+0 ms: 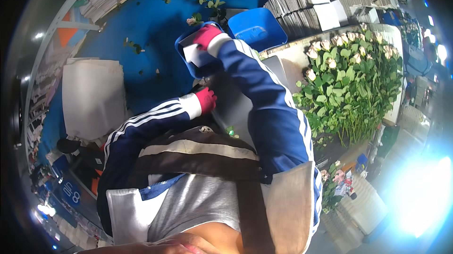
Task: The person wraps individual white roses in white paper and places them into a blue bin. They repeatedly pick up roses, fold paper around them, and deposit the wrapped flowers into the bin.
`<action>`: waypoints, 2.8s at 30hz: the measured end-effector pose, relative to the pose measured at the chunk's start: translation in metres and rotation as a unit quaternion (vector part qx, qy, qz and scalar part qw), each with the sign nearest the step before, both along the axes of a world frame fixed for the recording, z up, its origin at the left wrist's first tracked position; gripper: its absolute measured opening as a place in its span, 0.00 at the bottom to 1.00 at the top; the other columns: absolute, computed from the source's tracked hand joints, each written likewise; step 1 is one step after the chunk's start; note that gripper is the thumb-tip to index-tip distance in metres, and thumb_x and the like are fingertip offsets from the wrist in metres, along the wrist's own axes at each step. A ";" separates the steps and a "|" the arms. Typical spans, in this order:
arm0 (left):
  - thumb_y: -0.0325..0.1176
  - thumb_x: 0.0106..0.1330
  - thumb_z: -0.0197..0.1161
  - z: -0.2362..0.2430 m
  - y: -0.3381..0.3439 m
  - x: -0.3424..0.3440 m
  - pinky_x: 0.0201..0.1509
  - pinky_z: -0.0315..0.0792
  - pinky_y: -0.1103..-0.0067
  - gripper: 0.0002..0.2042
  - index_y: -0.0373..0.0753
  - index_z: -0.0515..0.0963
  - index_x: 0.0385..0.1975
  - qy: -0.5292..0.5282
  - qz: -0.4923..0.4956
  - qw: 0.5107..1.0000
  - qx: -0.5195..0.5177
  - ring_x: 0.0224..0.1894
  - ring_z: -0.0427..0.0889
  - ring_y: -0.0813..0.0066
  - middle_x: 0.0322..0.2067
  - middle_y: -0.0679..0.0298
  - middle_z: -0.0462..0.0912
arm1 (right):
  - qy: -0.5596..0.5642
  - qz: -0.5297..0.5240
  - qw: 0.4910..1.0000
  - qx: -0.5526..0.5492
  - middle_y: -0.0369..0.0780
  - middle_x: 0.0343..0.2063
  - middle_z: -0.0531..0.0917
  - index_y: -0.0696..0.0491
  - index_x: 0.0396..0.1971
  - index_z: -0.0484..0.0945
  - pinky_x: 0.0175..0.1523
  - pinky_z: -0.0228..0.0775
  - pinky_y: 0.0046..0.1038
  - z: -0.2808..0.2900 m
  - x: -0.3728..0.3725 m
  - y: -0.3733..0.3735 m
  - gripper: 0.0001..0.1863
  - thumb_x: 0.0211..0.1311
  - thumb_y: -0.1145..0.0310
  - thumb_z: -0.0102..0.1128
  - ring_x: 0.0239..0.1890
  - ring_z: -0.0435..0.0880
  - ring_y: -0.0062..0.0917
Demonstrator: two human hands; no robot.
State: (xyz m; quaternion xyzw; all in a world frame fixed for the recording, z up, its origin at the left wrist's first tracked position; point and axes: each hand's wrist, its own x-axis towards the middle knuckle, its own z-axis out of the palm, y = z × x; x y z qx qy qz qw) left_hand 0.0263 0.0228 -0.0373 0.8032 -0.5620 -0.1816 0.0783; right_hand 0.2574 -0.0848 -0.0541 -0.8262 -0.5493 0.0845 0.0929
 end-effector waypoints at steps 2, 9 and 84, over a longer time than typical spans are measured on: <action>0.36 0.47 0.62 0.002 0.005 -0.002 0.40 0.68 0.67 0.05 0.45 0.79 0.22 -0.036 0.005 0.999 -0.019 0.38 0.74 0.62 0.31 0.63 0.76 | 0.153 -0.213 0.943 0.203 0.44 0.43 0.82 0.51 0.46 0.78 0.52 0.70 0.39 0.059 -0.036 -0.039 0.21 0.55 0.55 0.62 0.47 0.79 0.40; 0.39 0.48 0.64 0.008 0.005 0.012 0.42 0.70 0.64 0.08 0.45 0.80 0.26 0.010 -0.068 0.997 0.034 0.41 0.76 0.62 0.35 0.64 0.79 | -0.015 -0.380 0.925 0.018 0.52 0.59 0.66 0.50 0.61 0.66 0.62 0.58 0.51 0.072 -0.273 -0.155 0.38 0.47 0.61 0.67 0.61 0.63 0.55; 0.39 0.42 0.69 0.044 -0.028 -0.015 0.58 0.59 0.62 0.30 0.46 0.69 0.49 -0.004 0.067 0.995 0.079 0.49 0.71 0.59 0.44 0.60 0.73 | -0.111 -0.582 0.805 -0.010 0.43 0.43 0.77 0.47 0.36 0.80 0.60 0.59 0.43 0.046 -0.218 -0.386 0.15 0.45 0.63 0.67 0.51 0.72 0.42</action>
